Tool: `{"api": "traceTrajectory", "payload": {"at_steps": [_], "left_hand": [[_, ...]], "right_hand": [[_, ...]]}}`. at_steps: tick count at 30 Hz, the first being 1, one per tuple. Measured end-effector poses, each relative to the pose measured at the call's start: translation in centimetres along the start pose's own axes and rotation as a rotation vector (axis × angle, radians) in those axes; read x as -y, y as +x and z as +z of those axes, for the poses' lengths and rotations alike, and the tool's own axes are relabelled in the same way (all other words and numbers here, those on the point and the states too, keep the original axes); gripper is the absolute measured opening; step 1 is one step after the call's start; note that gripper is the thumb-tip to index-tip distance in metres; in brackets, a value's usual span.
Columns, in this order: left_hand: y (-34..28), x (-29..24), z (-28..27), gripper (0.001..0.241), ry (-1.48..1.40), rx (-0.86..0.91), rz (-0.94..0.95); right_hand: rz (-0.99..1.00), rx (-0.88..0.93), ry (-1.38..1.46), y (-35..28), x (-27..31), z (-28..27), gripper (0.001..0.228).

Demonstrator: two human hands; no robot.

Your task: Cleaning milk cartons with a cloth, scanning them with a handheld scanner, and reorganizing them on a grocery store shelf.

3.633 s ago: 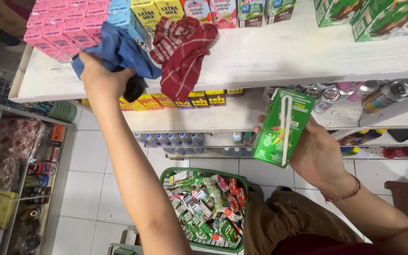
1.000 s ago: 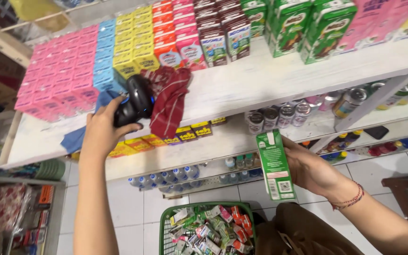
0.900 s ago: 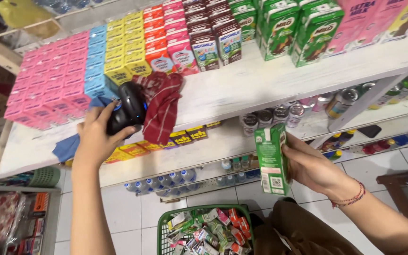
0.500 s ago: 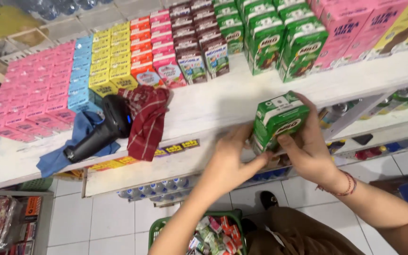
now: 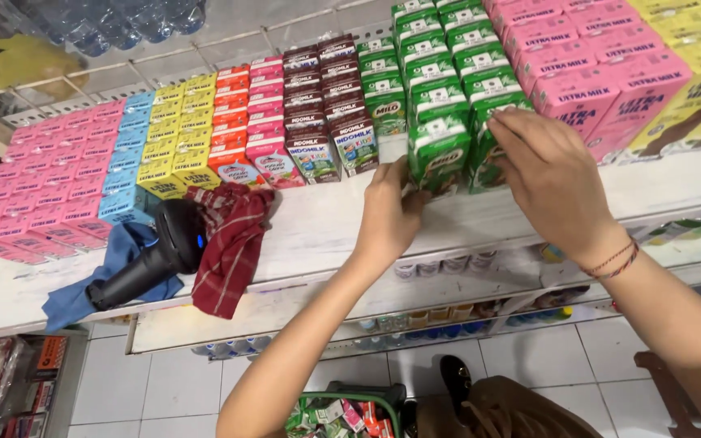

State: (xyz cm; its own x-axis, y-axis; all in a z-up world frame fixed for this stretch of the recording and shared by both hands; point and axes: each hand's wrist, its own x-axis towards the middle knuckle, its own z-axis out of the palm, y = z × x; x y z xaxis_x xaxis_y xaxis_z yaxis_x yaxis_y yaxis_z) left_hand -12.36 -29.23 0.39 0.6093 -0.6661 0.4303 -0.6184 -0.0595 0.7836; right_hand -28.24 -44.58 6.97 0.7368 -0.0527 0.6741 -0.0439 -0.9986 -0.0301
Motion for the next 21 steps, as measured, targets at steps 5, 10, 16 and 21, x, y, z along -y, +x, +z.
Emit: {"api": "traceTrajectory", "payload": {"at_steps": [5,10,16,21], "left_hand": [[0.5,-1.1,-0.1,0.05,0.043,-0.029,-0.032],[1.0,-1.6,0.4,0.052,0.02,0.003,-0.082],[1.2,-0.4,0.9,0.041,-0.016,-0.021,-0.099],[1.2,-0.9,0.7,0.027,0.087,-0.014,-0.092]], "right_hand": [[0.005,-0.045,0.058,0.0,-0.3,0.3,0.043],[0.009,-0.074,0.078,-0.3,-0.6,0.8,0.041],[-0.009,-0.083,0.056,-0.5,-0.7,1.6,0.043],[0.035,-0.13,-0.025,-1.2,-1.0,2.9,0.03]]}}
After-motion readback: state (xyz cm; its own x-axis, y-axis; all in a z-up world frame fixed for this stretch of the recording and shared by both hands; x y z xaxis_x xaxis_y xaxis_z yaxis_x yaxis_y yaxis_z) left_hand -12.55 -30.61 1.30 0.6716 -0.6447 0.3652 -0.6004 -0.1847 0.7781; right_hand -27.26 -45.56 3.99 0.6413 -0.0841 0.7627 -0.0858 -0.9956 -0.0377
